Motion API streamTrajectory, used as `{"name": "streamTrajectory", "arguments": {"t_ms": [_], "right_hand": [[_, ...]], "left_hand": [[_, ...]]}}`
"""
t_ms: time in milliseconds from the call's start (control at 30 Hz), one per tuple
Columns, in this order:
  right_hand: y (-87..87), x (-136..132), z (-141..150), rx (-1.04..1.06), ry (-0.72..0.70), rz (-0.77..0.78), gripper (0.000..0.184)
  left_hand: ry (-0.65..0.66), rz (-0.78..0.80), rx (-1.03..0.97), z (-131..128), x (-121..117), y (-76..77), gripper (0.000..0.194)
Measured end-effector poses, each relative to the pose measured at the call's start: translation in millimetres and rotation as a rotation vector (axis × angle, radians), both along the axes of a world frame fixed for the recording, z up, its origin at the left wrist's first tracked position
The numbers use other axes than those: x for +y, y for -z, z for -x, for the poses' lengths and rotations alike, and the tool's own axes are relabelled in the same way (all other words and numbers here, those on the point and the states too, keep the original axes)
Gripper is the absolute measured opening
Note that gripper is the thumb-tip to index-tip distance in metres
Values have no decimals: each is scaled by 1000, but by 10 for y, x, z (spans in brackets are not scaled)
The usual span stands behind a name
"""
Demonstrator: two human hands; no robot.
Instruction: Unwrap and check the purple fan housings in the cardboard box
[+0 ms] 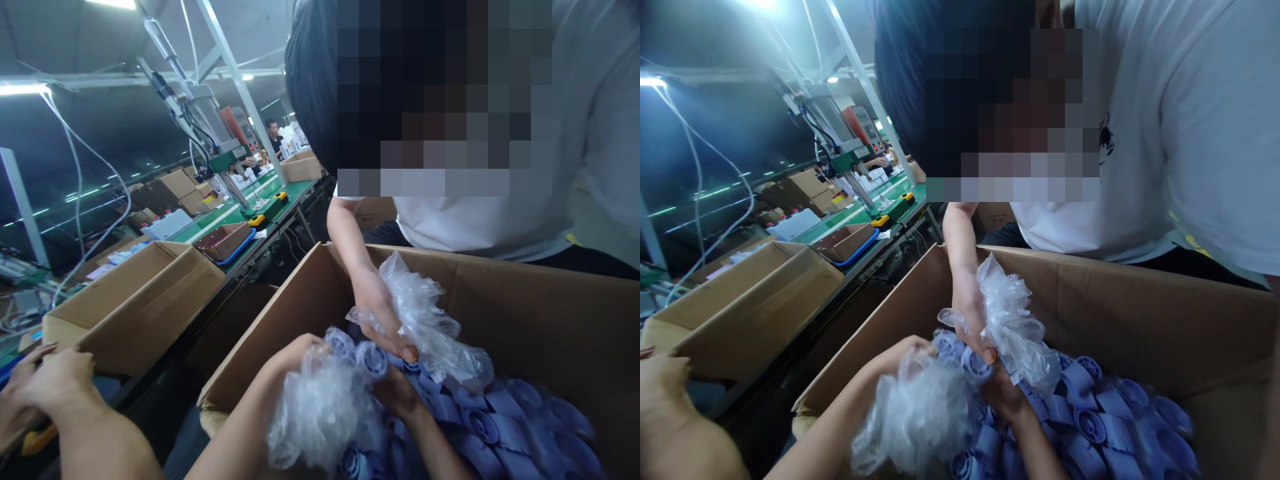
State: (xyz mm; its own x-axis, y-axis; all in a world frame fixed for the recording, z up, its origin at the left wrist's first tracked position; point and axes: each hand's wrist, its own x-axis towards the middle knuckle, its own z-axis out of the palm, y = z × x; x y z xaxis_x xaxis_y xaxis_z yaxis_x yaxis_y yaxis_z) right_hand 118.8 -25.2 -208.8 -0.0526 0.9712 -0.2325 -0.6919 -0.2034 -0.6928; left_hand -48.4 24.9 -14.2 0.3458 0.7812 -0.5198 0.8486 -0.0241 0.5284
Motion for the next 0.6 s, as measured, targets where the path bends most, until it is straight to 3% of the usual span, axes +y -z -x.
{"name": "streamTrajectory", "arguments": {"t_ms": [100,200,400,467,600], "right_hand": [[-40,13,61,195,-4,72,23],[-187,-32,170,313,-16,108,28],[-560,-94,256,307,-43,142,31],[-606,-92,237,259,-8,174,35],[-623,-66,185,105,63,211,41]], "left_hand": [[54,-7,130,1,0,8,21],[68,-31,115,-29,10,17,4],[63,-132,47,-38,27,-1,61],[73,-126,-65,-19,25,-5,61],[117,-150,-202,0,4,-25,41]]}}
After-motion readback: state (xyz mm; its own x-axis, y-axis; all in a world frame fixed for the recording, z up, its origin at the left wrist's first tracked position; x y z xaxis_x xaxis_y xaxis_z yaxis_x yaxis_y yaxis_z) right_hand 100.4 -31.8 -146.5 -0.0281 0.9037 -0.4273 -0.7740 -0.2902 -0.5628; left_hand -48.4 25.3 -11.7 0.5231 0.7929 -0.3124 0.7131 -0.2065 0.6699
